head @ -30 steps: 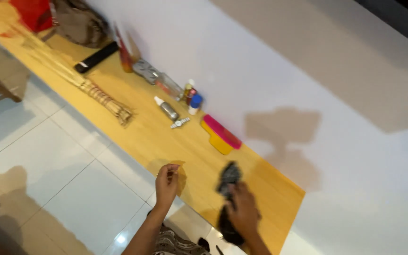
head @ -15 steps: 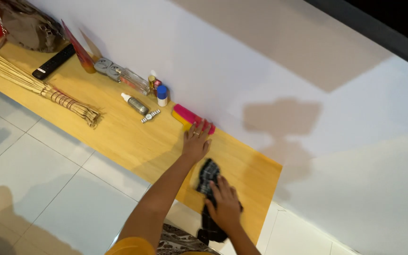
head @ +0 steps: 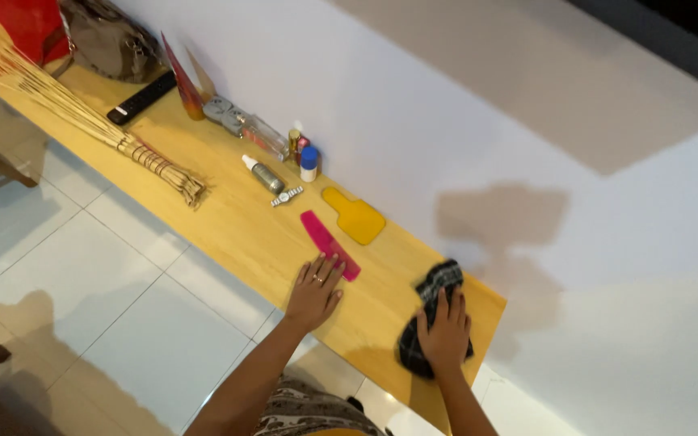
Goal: The person wipes a wooden shelf with a cloth, moves several small items including bottles and a comb, then wipes a water dispenser. The person also picks up a broom and places it on a chair.
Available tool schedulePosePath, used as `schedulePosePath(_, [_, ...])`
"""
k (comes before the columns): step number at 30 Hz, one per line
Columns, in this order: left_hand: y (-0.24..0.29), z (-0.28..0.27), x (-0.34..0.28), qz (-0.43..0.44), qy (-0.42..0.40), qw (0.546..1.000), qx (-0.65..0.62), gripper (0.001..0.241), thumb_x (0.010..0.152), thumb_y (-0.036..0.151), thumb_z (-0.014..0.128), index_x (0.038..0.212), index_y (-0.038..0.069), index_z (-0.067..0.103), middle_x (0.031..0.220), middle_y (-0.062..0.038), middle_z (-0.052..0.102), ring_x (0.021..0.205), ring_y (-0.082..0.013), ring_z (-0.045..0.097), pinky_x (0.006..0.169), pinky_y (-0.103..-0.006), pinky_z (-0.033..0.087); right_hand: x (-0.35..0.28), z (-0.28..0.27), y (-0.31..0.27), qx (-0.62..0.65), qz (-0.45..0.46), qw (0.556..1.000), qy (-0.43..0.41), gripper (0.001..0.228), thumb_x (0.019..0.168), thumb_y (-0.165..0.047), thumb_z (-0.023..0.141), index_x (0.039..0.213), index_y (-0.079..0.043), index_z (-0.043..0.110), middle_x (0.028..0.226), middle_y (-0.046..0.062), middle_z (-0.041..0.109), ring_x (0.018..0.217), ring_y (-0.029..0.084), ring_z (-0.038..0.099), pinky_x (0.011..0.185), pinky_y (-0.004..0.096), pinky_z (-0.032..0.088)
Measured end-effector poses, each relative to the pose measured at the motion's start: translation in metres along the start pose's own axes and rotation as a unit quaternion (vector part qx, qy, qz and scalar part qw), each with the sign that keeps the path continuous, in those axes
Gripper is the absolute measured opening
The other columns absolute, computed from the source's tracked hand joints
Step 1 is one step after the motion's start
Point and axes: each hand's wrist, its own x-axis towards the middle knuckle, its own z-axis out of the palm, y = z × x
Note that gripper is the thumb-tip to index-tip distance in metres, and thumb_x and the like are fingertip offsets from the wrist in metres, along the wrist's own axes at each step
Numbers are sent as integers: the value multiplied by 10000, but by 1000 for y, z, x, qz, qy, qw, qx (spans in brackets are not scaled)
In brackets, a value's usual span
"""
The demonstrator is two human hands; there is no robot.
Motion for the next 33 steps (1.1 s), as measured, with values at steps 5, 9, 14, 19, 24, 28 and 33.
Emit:
schedulePosePath(5, [3,2,5,-29,22,999,-41,620,991,338,558,1549,107,415,1636,-122,355,1509,-372,268,1202,-553,225,49,22,-55,2,-20,1000,-22,743,932,-522,567,1501,-58,453,1575,264,385,1471,406,344,1144,586,308])
schedulePosePath(9, [1,3,47,-53,79,994,-60,729,918,332,643,1542,54,390,1631,-152,334,1517,-402,247,1190,-622,213,30,9,-91,49,-99,994,-26,732,939,-480,603,1502,-43,437,1565,272,383,1462,422,340,1149,584,285])
schedulePosePath(14, [-14,23,132,-10,-32,999,-16,936,819,416,768,1586,145,305,1676,-122,243,1548,-385,186,1194,-628,229,-41,-48,-45,97,-136,984,-61,718,898,-458,635,1485,-84,460,1573,229,393,1455,384,359,1132,561,307])
schedulePosePath(19, [-11,15,182,-54,-218,972,72,1229,670,558,865,1591,167,151,1658,-122,132,1514,-340,128,1141,-644,214,-35,-54,26,51,15,997,-47,732,879,-489,623,1473,-87,474,1573,218,393,1457,386,355,1115,562,314])
schedulePosePath(24, [-25,54,180,-25,-204,968,145,944,801,590,758,1552,182,356,1587,-168,318,1455,-382,297,1039,-595,401,-7,-24,3,-33,120,992,-9,714,929,-500,584,1476,-57,472,1565,239,407,1473,387,360,1153,576,309])
schedulePosePath(28, [-49,94,168,5,-155,959,235,825,873,524,706,1526,149,367,1530,-189,354,1385,-411,342,974,-628,427,-27,-33,-49,29,-60,995,-69,709,919,-478,590,1465,-40,480,1529,264,406,1448,392,355,1134,572,300])
schedulePosePath(33, [-29,6,107,72,15,995,66,812,847,276,730,1548,79,372,1548,-140,424,1390,-396,410,1077,-496,432,-15,-29,-33,78,-95,992,-32,666,889,-428,622,1428,-56,501,1544,222,416,1457,393,348,1120,549,303])
